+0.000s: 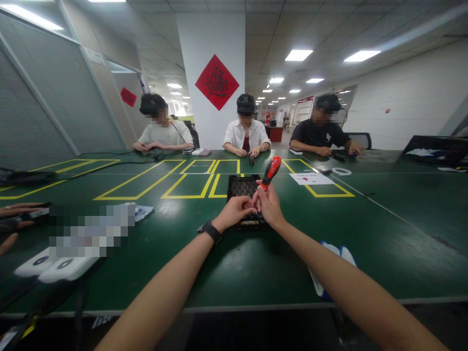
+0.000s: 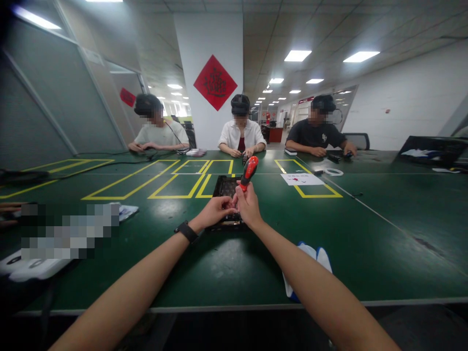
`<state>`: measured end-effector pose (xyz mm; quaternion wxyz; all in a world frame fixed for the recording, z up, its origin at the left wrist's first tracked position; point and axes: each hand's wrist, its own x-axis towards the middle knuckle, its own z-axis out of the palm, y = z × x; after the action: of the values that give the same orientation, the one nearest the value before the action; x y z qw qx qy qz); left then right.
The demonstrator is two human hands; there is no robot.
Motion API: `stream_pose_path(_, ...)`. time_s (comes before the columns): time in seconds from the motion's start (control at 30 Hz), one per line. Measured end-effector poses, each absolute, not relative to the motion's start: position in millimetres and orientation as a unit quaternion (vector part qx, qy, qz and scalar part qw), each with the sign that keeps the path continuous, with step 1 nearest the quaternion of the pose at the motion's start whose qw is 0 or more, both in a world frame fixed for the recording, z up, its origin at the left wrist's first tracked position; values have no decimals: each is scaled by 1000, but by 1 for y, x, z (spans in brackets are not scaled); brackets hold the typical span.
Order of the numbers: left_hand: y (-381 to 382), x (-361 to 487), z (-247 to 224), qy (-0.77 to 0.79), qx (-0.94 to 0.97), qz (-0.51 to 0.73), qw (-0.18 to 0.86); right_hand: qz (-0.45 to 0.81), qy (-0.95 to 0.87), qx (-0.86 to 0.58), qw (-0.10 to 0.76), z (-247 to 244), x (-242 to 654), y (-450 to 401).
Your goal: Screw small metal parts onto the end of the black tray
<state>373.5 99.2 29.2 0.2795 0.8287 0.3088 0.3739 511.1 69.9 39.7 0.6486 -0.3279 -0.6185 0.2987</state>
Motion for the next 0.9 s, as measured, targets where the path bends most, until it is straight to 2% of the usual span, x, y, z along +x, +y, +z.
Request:
stream_pose_path(0.3, 98, 373, 31, 267, 840, 348, 320, 311, -636, -338, 620, 40, 513, 70)
stream_pose_path(0.6, 98, 373, 30, 305, 830, 371, 284, 294, -630, -336, 636, 41, 511, 67)
stream_pose_path(0.9, 97, 374, 31, 266, 837, 353, 323, 315, -635, -328, 625, 41, 512, 70)
